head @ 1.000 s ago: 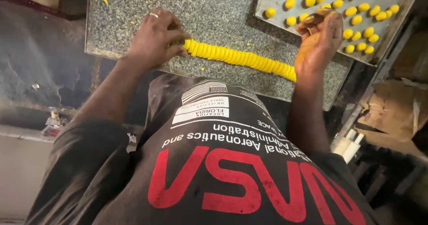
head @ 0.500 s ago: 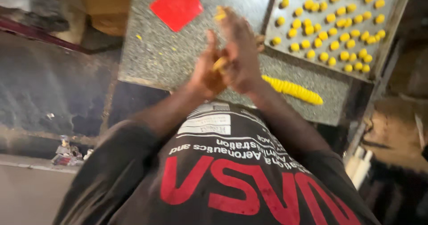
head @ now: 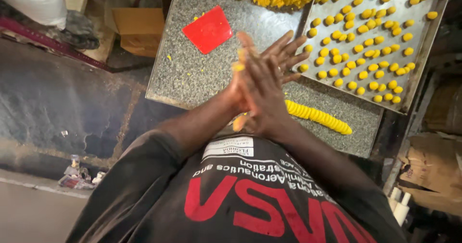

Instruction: The person shapes small pieces of yellow dough into balls by hand and places them onto a metal baking tray.

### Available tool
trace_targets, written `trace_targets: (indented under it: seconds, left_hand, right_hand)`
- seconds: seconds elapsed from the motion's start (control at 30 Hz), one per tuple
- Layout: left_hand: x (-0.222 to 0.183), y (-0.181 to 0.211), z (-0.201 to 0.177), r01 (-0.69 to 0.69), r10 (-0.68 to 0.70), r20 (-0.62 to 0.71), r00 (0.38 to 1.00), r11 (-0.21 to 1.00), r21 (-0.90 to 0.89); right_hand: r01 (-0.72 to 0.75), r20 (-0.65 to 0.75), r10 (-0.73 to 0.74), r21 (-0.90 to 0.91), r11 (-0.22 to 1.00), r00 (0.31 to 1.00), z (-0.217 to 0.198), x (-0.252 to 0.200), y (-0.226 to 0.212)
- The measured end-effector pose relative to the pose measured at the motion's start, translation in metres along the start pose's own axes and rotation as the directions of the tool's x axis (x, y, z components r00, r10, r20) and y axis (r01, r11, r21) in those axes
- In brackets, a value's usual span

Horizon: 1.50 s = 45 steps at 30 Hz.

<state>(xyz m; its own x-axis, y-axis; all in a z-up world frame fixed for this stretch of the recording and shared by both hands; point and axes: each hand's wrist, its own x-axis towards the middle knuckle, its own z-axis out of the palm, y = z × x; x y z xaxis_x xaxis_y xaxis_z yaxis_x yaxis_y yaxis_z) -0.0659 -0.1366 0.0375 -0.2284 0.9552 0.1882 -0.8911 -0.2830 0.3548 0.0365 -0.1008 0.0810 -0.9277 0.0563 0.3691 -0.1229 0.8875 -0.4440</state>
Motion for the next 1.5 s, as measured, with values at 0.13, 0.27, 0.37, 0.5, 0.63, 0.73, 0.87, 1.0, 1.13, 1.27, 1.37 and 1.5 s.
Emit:
trace_targets:
  seconds: [0.13,0.27,0.37,0.5,0.63,0.73,0.87,1.0,1.13,1.27,1.37,1.5]
  left_hand:
    - [-0.022,-0.024,0.024,0.092,-0.086,-0.053,0.995,0.988,0.127]
    - [0.006,-0.023,0.018,0.007,-0.015,0.053,0.998,0.991,0.135]
    - [0.002,-0.029,0.016,0.051,-0.045,-0.05,0.998,0.99,0.131]
    - [0.008,-0.065,0.017,0.099,-0.094,-0.035,0.995,0.978,0.185]
    - [0.024,-0.051,0.011,0.04,-0.04,-0.004,0.999,0.992,0.12]
    - [0.02,-0.067,0.029,0.075,-0.059,-0.113,0.992,0.987,0.141]
    - [0.043,-0.074,0.024,0.138,-0.131,-0.044,0.99,0.966,0.22]
    - [0.048,-0.072,0.024,0.065,-0.064,-0.011,0.998,0.991,0.12]
    - [0.055,-0.104,0.019,0.164,-0.107,-0.213,0.971,0.949,0.269]
    - [0.096,-0.106,-0.01,-0.004,0.056,-0.366,0.929,0.99,0.143]
    - [0.112,-0.107,-0.026,-0.022,0.21,-0.655,0.725,0.959,0.283]
    - [0.097,-0.101,-0.015,0.114,0.158,-0.687,0.709,0.936,0.333]
  right_hand:
    - [-0.124,-0.002,0.124,-0.046,0.991,0.992,-0.016,-0.01,0.012]
    - [0.068,-0.082,-0.057,0.138,0.988,0.995,-0.02,-0.015,0.009]
    - [-0.119,-0.052,0.121,0.034,0.992,0.991,-0.035,-0.022,0.024]
    - [-0.138,-0.261,0.166,0.122,0.983,0.951,-0.044,-0.022,0.055]
    - [0.038,-0.151,-0.021,0.115,0.993,0.988,-0.049,-0.048,0.048]
    - [-0.101,-0.222,0.108,0.042,0.994,0.969,-0.056,-0.047,0.077]
    - [-0.048,-0.242,0.07,0.098,0.994,0.968,-0.049,-0.064,0.078]
    - [0.02,-0.26,0.018,0.141,0.99,0.965,-0.047,-0.075,0.09]
    - [-0.112,-0.383,0.249,0.347,0.931,0.889,-0.037,-0.066,0.117]
    - [-0.119,-0.334,0.4,0.622,0.774,0.854,-0.031,-0.085,0.112]
    - [-0.121,-0.189,0.725,0.928,0.353,0.663,-0.007,-0.096,0.133]
    - [0.154,0.075,0.959,0.981,-0.121,0.272,-0.024,-0.105,0.218]
